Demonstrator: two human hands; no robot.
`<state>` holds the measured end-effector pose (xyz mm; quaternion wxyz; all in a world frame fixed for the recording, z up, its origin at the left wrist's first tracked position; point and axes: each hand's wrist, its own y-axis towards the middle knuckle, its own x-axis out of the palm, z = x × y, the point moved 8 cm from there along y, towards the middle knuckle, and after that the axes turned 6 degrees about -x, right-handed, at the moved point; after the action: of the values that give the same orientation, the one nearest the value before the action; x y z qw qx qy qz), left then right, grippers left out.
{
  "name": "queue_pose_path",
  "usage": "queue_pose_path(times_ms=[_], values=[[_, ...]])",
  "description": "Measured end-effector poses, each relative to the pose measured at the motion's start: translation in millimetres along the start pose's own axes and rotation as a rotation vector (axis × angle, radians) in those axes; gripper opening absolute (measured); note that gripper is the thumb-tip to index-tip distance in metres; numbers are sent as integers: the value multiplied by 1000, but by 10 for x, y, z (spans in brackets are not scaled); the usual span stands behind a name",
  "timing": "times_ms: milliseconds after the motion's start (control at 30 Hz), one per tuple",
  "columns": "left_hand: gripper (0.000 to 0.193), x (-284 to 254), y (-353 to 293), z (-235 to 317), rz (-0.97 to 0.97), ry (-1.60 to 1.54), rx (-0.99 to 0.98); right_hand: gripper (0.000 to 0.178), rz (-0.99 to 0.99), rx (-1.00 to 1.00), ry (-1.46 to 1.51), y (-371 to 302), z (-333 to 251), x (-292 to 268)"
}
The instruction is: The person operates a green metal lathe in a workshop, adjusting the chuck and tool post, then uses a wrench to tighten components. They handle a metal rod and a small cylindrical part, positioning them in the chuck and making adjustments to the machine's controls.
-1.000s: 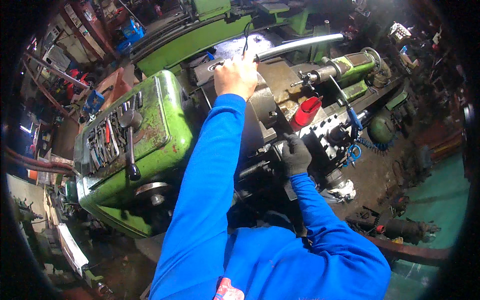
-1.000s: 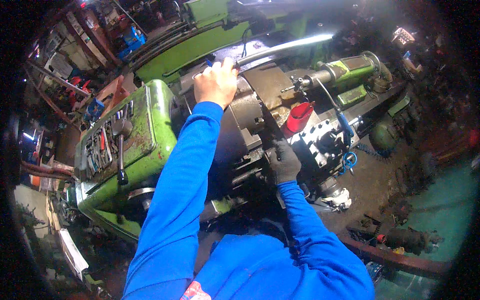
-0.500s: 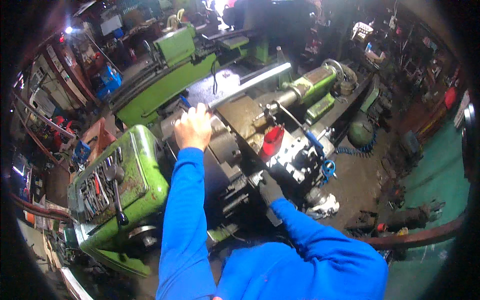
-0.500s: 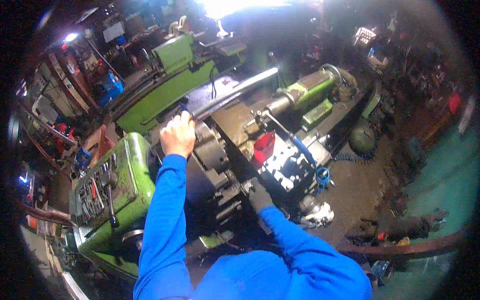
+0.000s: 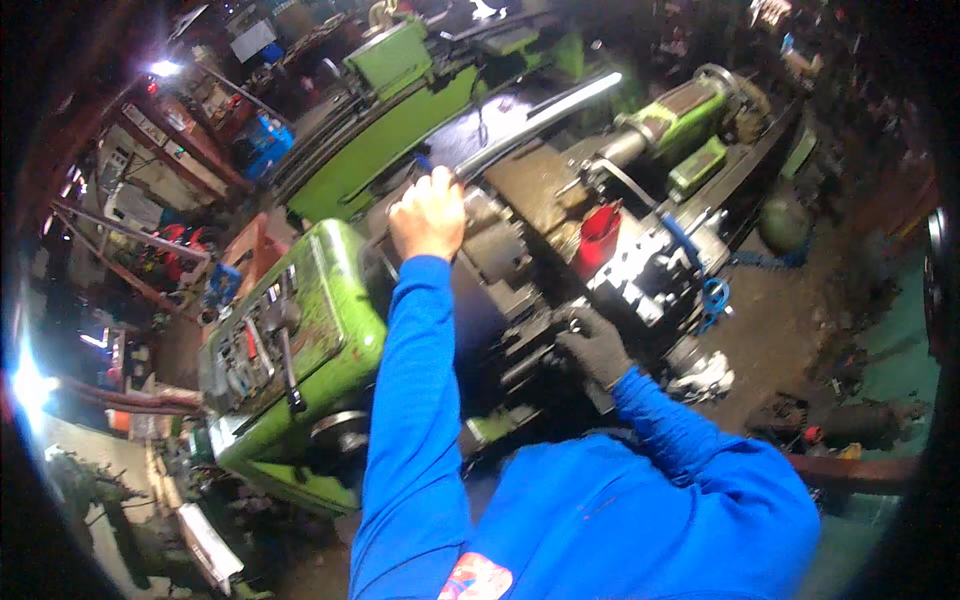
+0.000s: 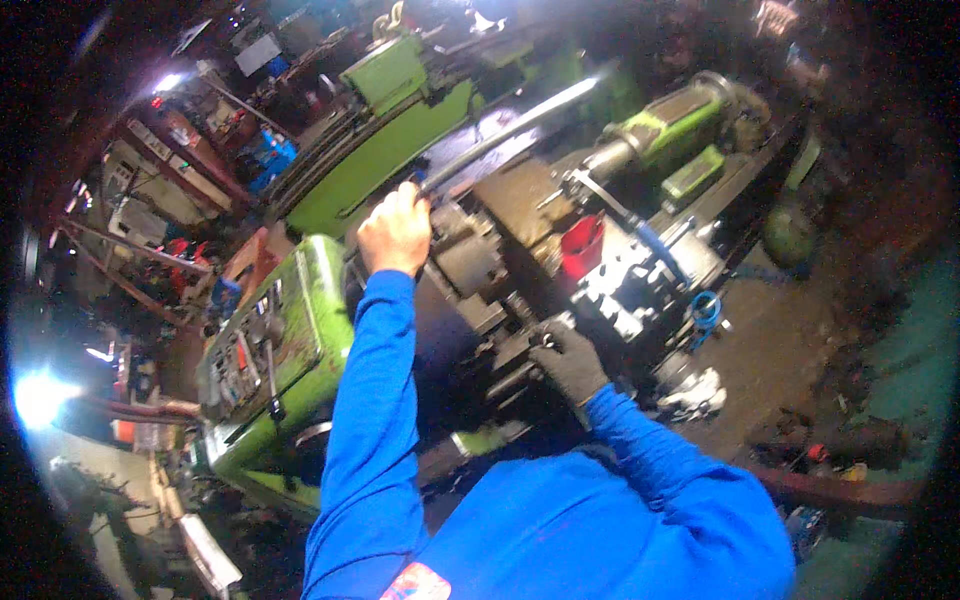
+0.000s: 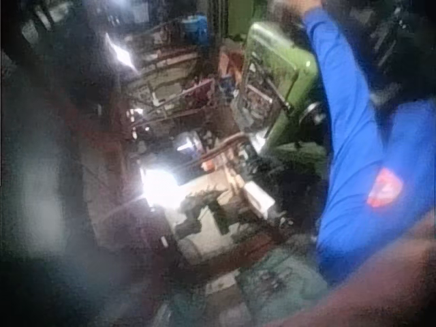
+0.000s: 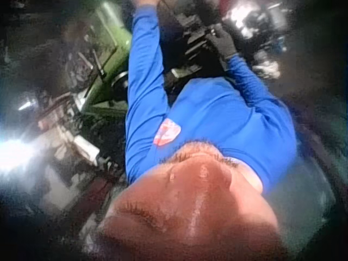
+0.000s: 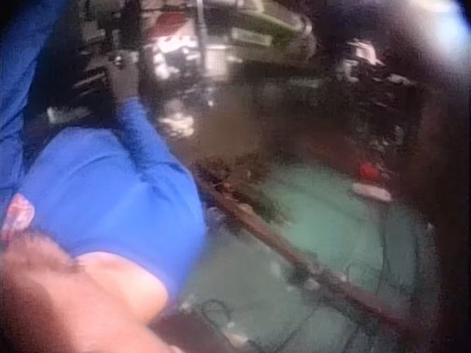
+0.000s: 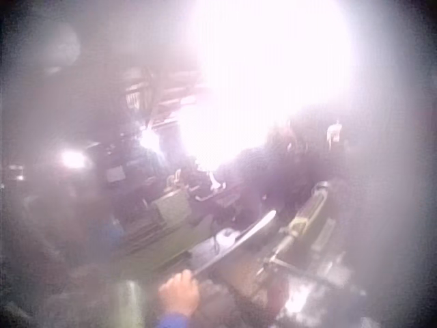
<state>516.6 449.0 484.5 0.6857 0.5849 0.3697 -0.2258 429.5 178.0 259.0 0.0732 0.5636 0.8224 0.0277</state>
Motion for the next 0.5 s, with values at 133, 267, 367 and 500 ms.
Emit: queue_pose_path(times_ms=[133,267,367,500], values=[[23,-36,-10,-17,-18,61,-7,38,-186,65,149,-158,-622,137],[25,-67,-15,42,23,93,39,47,-262,58,304,-284,-840,252],[24,-49,-6,46,14,94,37,51,-357,-118,134,-247,-1056,281],[24,-60,7,63,6,81,12,57,-420,-252,74,-241,-1282,278]])
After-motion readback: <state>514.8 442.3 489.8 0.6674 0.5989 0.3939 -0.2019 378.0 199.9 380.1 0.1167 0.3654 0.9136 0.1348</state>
